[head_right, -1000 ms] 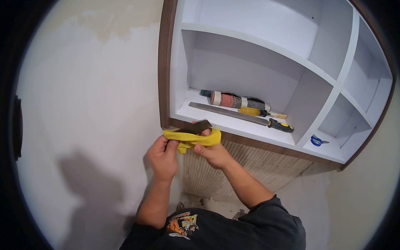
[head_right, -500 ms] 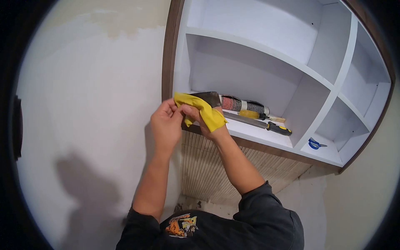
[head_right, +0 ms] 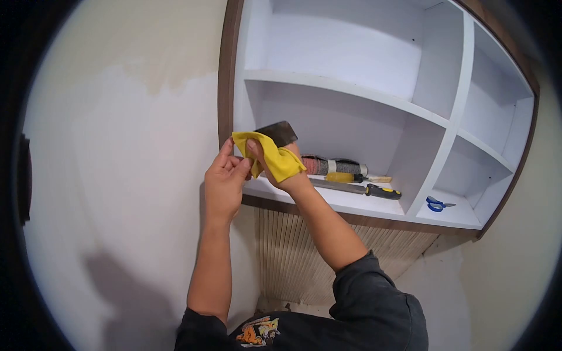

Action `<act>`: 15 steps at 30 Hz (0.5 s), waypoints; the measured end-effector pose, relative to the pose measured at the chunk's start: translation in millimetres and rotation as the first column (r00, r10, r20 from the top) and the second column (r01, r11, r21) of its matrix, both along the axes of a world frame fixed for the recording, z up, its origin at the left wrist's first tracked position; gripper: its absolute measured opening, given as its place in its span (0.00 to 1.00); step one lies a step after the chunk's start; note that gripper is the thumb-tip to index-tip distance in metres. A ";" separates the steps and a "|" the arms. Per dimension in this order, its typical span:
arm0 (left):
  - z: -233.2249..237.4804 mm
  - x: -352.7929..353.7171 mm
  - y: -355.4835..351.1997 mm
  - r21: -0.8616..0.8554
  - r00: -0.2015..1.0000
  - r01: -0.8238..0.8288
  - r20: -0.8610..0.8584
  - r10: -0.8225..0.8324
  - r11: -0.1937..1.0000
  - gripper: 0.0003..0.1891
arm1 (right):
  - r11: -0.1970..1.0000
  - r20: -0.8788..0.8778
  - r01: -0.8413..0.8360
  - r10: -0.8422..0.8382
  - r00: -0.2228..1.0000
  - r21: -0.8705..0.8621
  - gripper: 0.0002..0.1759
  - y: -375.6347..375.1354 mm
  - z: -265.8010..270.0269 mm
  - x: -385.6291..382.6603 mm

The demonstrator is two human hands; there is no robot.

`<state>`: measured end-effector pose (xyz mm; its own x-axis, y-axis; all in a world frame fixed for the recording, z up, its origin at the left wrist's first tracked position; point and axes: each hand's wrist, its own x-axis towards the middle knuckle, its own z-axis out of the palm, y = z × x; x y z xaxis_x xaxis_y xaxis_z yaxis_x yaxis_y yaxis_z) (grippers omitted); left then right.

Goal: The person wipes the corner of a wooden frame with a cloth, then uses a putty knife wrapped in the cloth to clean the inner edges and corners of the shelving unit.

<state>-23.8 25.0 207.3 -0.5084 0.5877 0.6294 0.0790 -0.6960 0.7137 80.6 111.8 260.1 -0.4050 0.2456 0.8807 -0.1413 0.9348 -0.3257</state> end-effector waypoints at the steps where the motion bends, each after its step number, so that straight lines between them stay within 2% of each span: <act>1: 4.9 2.2 -6.5 -0.030 0.998 -0.060 -0.031 0.059 0.998 0.29 | 0.997 -0.070 0.028 -0.023 0.997 0.076 0.12 2.9 12.6 -0.1; 2: 6.8 3.7 -11.3 -0.056 0.991 -0.123 -0.064 0.120 0.991 0.29 | 0.987 -0.142 0.060 -0.039 0.989 0.150 0.11 4.3 30.1 -0.6; 5: -21.7 8.3 -15.3 -0.012 0.983 -0.139 -0.122 0.136 0.990 0.29 | 0.919 -0.277 0.195 -0.100 0.956 0.343 0.11 16.2 105.9 -0.5; 7: -43.0 18.5 -21.9 -0.053 0.983 -0.126 -0.142 0.117 0.991 0.28 | 0.918 -0.332 0.181 -0.059 0.941 0.352 0.10 33.7 164.0 -11.7; 9: -77.1 20.3 -19.5 -0.023 0.966 -0.119 -0.235 0.110 0.993 0.28 | 0.944 -0.422 0.022 0.126 0.898 0.329 0.15 43.0 220.1 -25.3; 11: -99.0 28.8 -30.0 -0.080 0.975 -0.046 -0.220 0.027 0.996 0.28 | 0.967 -0.425 0.194 -0.108 0.899 0.167 0.15 39.1 264.1 -31.5; 13: -128.3 31.6 -34.0 -0.123 0.989 -0.006 -0.149 -0.012 0.992 0.24 | 0.977 -0.431 -0.076 0.156 0.889 0.197 0.25 79.0 323.3 -61.8; 14: -142.5 30.8 -37.0 -0.190 0.982 -0.046 -0.189 0.010 0.981 0.24 | 0.955 -0.447 -0.247 0.295 0.845 0.163 0.23 91.2 347.5 -77.8; 15: -153.6 29.5 -39.3 -0.255 0.973 -0.088 -0.230 0.028 0.963 0.23 | 0.975 -0.441 -0.187 0.220 0.870 0.118 0.23 81.3 353.6 -78.9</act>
